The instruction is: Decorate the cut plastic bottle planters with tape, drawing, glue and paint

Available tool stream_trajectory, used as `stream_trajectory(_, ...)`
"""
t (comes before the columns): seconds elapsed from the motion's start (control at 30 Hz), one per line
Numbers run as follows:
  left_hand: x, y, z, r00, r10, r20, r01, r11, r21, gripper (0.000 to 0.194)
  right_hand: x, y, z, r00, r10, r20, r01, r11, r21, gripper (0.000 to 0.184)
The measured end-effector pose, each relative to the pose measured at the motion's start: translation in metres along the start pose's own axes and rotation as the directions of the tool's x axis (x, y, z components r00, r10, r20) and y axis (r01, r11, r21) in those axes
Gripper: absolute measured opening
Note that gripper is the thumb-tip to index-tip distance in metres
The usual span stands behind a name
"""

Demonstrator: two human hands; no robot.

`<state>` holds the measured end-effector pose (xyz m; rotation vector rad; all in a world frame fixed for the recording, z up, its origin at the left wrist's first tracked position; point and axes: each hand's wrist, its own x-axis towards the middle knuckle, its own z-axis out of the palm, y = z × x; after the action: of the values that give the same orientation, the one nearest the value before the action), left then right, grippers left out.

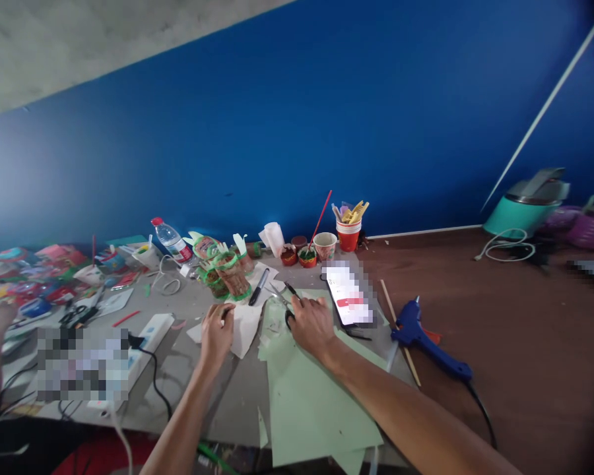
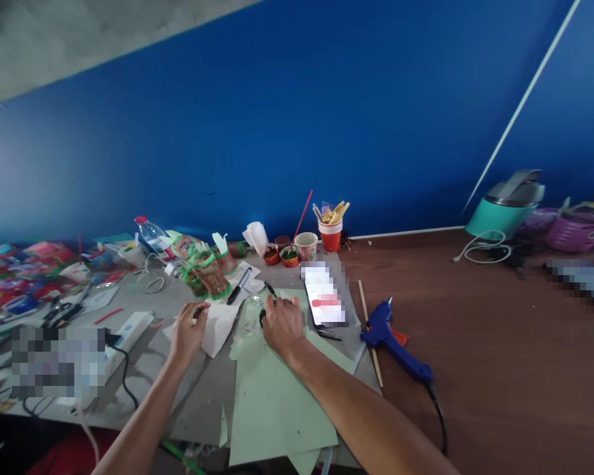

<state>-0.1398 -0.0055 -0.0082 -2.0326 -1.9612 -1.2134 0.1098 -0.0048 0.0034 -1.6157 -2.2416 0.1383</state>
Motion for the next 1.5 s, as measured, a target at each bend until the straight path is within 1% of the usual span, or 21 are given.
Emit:
stream_trajectory(0.1, -0.008, -0.001, 0.004, 0.996, -0.049, -0.069, 0.046, 0.998, -0.05, 0.023, -0.002, -0.002, -0.003, 1.0, -0.02, 0.024, 0.02, 1.0, -0.005, 0.03)
stream_trajectory(0.17, -0.012, -0.003, 0.006, 0.994, -0.073, -0.08, 0.067, 0.994, -0.083, 0.023, -0.002, -0.002, -0.004, 0.999, -0.021, 0.029, 0.022, 1.0, -0.016, 0.022)
stream_trajectory(0.27, -0.015, -0.003, 0.005, 0.993, -0.081, -0.086, 0.071, 0.991, -0.11, 0.023, -0.002, -0.003, -0.004, 0.999, 0.001, 0.043, 0.001, 0.999, -0.044, 0.019)
stream_trajectory(0.43, -0.015, 0.004, 0.001, 0.995, -0.028, -0.095, 0.02, 0.995, -0.094, 0.022, -0.001, -0.005, 0.001, 0.999, 0.0, 0.044, 0.005, 0.995, -0.104, 0.021)
stream_trajectory(0.6, -0.018, 0.011, 0.001, 0.996, 0.008, -0.092, -0.015, 0.997, -0.073, 0.023, -0.001, -0.008, 0.001, 0.999, 0.019, 0.048, -0.011, 0.988, -0.153, 0.023)
stream_trajectory(0.83, -0.021, 0.014, 0.002, 0.997, 0.049, -0.061, -0.051, 0.998, -0.038, 0.023, -0.001, -0.013, 0.002, 0.996, 0.055, 0.066, -0.043, 0.986, -0.163, 0.029)
stream_trajectory(1.0, -0.021, 0.015, 0.003, 0.995, 0.068, -0.07, -0.07, 0.997, -0.028, 0.023, 0.0, -0.016, 0.001, 0.996, 0.036, 0.079, -0.02, 0.98, -0.198, 0.029)
stream_trajectory(1.17, -0.021, 0.014, 0.004, 0.993, 0.065, -0.095, -0.069, 0.997, -0.039, 0.023, -0.001, -0.022, -0.008, 0.991, 0.035, 0.125, -0.01, 0.981, -0.196, 0.02)
stream_trajectory(1.33, -0.022, 0.014, 0.002, 0.993, 0.054, -0.108, -0.061, 0.996, -0.064, 0.024, 0.003, -0.027, -0.018, 0.978, 0.034, 0.208, 0.003, 0.985, -0.175, 0.017)
stream_trajectory(1.43, -0.022, 0.015, 0.002, 0.993, 0.031, -0.117, -0.04, 0.996, -0.074, 0.025, 0.018, -0.029, -0.026, 0.972, 0.049, 0.231, -0.028, 0.995, -0.092, 0.022)
stream_trajectory(1.5, -0.022, 0.016, 0.002, 0.992, 0.016, -0.128, -0.027, 0.996, -0.084, 0.025, 0.034, -0.032, -0.033, 0.977, 0.033, 0.213, -0.027, 0.999, -0.031, 0.024)
